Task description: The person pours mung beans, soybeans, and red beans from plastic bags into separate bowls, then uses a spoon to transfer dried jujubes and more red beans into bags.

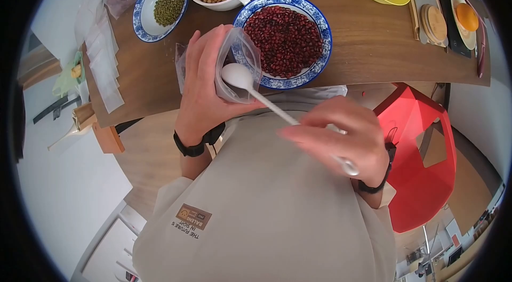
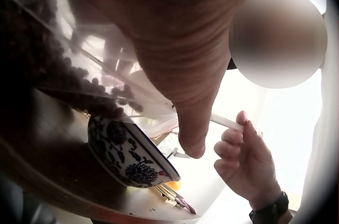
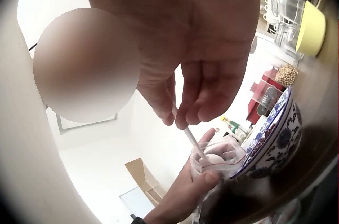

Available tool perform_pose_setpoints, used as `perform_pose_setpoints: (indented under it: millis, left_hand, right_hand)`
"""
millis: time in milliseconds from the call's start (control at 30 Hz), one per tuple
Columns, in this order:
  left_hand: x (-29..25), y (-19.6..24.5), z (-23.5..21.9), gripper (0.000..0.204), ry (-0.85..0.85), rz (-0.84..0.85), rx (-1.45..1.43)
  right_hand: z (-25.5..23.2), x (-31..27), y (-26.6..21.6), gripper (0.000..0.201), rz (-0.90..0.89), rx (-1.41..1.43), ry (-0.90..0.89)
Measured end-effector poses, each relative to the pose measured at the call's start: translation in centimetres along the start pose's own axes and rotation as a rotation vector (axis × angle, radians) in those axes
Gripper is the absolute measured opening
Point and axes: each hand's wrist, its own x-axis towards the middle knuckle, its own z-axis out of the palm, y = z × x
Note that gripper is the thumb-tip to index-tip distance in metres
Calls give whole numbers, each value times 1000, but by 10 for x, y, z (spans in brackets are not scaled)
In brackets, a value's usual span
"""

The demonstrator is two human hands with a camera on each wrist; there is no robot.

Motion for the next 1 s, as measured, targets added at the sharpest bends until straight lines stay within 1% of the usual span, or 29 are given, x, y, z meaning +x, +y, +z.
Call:
perform_pose_setpoints:
  millis: [67,133,167,233,267,400,467,600,667,700,767,800,867,900,967,1000]
  left_hand:
    - [0,1,-1,125,-8,-8,-6]
    - [0,1,-1,124,-18,-12,-12]
    - [0,1,-1,124,-18,-11,-13]
    - [0,0,0,124,-8,-2,-12]
    - [0,0,0,124,-8,-2,-11]
    - [-1,0,-1,125,-15,-7,-5]
    - [-1,0,0,125,-12,-3,-5]
    - [0,0,0,125,-13,-2,-6]
    - [0,0,0,125,-16,-3,-8]
    - [0,0,0,125,-18,-5,-11]
    - [0,0,0,125,-20,-9,-13]
    - [0,0,0,125,-20,-11,-17]
    - [0,0,0,125,-21,-11,-23]
    - [0,0,0,125,-19,-13,-21]
    - [0,1,0,124,-17,-13,-18]
    - [0,0,0,124,-20,-12,-18]
  right_hand:
    - [-9,-5,2,30,14,27,18]
    - [-18,-11,4,26,90,-52,160]
    - [-18,-11,5,26,90,-53,160]
    - [-16,-8,6,22,212,-297,232]
    - [-15,-7,7,22,239,-318,219]
    - [-11,-5,15,23,214,-329,162]
    - [-7,-7,18,23,232,-260,164]
    - [-3,-11,22,20,261,-212,178]
    - [-1,-14,22,16,388,-65,259]
    - [-1,-15,22,16,389,-65,259]
    - [0,-17,23,14,440,33,362]
    - [0,-18,23,14,440,34,360]
    - [-2,-21,22,15,380,46,410]
    - [-3,-21,21,15,380,46,410]
    - [-7,-21,16,15,301,79,382]
    - [-6,-21,16,15,300,78,382]
